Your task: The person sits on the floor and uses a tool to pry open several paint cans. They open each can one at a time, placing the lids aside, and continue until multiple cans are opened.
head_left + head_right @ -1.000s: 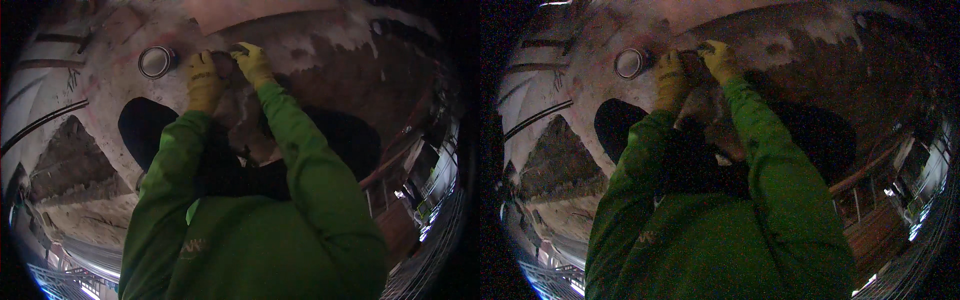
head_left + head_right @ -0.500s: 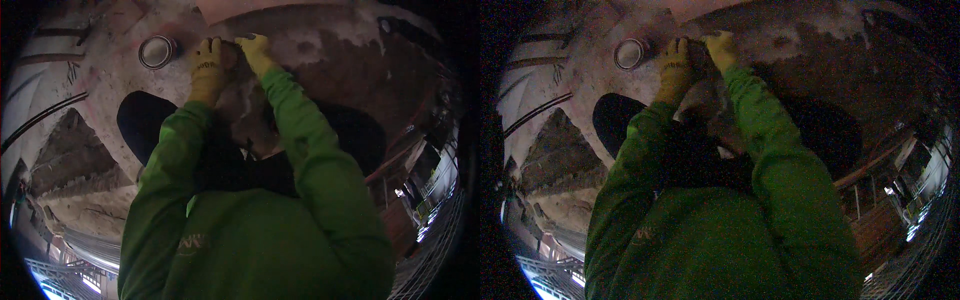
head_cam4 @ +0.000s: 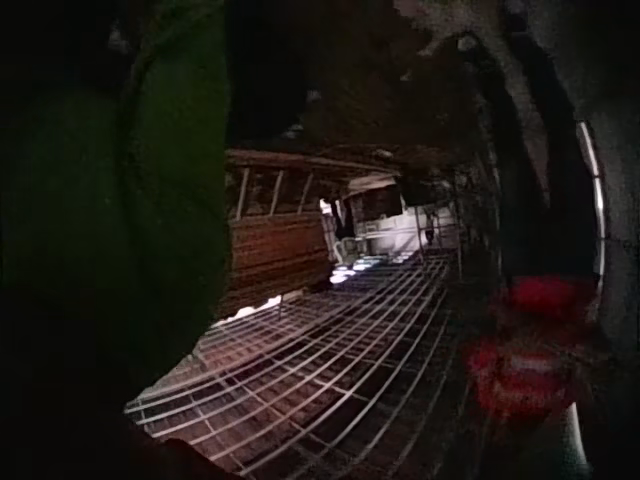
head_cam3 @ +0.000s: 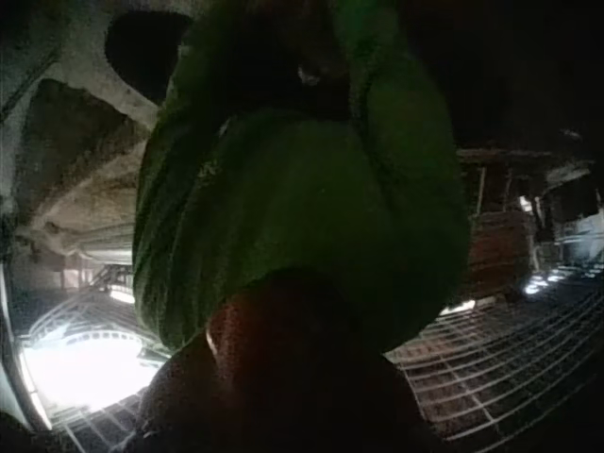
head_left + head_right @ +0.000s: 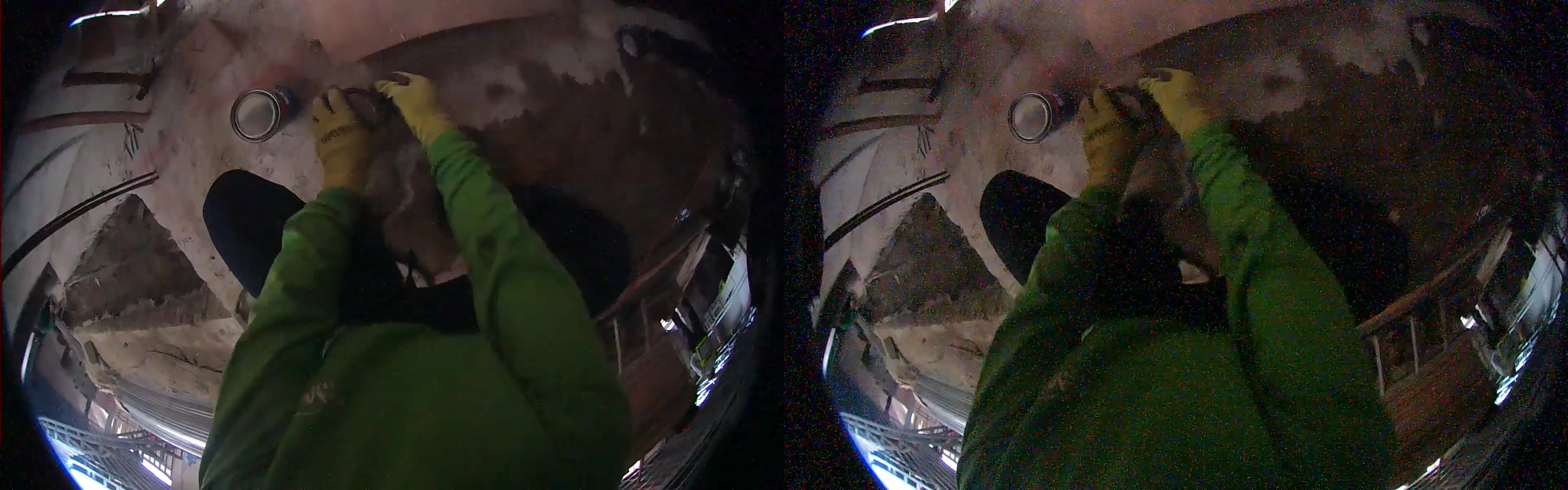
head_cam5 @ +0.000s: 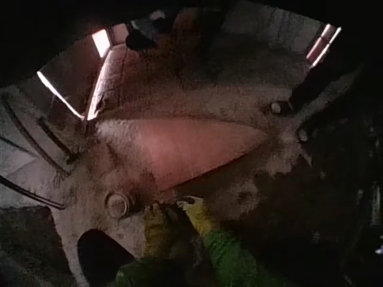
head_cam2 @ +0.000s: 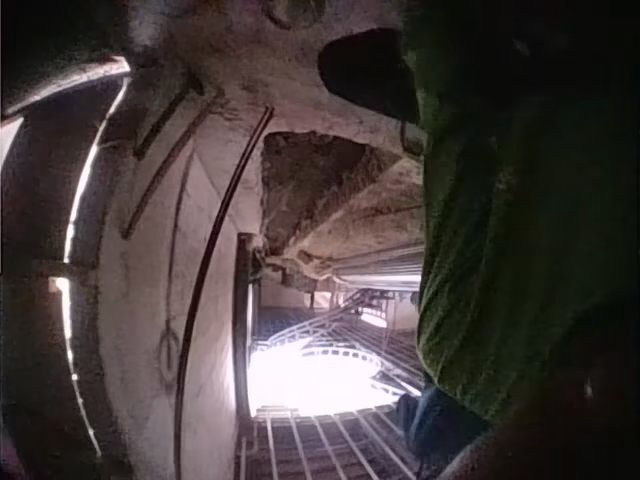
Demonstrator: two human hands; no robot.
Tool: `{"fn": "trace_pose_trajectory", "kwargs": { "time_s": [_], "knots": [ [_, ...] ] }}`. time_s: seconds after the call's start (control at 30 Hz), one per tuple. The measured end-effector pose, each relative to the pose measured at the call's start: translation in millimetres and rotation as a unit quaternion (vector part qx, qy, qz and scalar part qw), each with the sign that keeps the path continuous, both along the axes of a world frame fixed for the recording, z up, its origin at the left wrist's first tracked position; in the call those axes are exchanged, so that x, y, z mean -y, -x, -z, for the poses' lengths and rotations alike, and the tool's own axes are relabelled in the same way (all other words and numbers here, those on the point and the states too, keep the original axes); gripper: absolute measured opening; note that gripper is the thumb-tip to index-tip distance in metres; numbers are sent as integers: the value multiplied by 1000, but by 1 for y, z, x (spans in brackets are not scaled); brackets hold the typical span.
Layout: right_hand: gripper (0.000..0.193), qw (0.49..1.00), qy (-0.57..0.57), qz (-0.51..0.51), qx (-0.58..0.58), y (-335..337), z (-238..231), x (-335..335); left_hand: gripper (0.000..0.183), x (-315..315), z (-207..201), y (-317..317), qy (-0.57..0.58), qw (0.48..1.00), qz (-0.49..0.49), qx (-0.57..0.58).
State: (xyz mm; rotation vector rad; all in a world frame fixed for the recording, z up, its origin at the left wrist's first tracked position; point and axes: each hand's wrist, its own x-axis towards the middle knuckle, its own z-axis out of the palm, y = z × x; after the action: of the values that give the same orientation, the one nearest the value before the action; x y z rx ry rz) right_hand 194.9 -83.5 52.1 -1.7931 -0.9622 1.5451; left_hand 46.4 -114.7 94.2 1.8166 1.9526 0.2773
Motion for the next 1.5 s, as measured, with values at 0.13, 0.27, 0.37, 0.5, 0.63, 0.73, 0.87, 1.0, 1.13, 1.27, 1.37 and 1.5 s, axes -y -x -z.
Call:
{"fn": "trace_pose_trajectory", "kwargs": {
  "time_s": [0.13,0.27,0.37,0.5,0.63,0.73,0.87,1.0,1.13,1.27,1.37,1.5],
  "knots": [
    [29,980,-139,-79,120,1,1,-22,92,-4,-2,9,46,998,42,-13],
    [34,964,-130,-132,190,2,-19,-25,90,10,7,16,-37,997,46,-58],
    [36,958,-152,-145,197,5,-21,-22,93,10,-2,20,-18,998,52,-34],
    [40,943,-182,-167,225,3,-14,-26,90,-4,-13,23,-6,995,75,-58],
    [40,933,-162,-235,220,2,-33,-36,66,-25,-10,26,49,980,126,-144],
    [37,932,-166,-205,247,3,-26,-34,47,-34,-4,29,42,974,152,-165],
    [33,946,-171,-198,189,-7,-20,-33,41,-38,-13,16,80,970,163,-159],
    [32,926,-215,-235,202,-4,-16,-40,46,-41,-13,14,71,974,142,-162],
    [34,871,-217,-321,303,7,-33,-40,52,-43,-22,18,87,969,167,-162],
    [36,925,-127,-229,274,16,-33,-39,51,-46,-20,15,98,973,137,-157],
    [35,948,-85,-214,221,6,-18,-39,49,-44,-16,13,96,978,107,-153],
    [35,883,-104,-402,217,-19,25,-57,45,-40,8,11,53,979,85,-178]
  ]
}}
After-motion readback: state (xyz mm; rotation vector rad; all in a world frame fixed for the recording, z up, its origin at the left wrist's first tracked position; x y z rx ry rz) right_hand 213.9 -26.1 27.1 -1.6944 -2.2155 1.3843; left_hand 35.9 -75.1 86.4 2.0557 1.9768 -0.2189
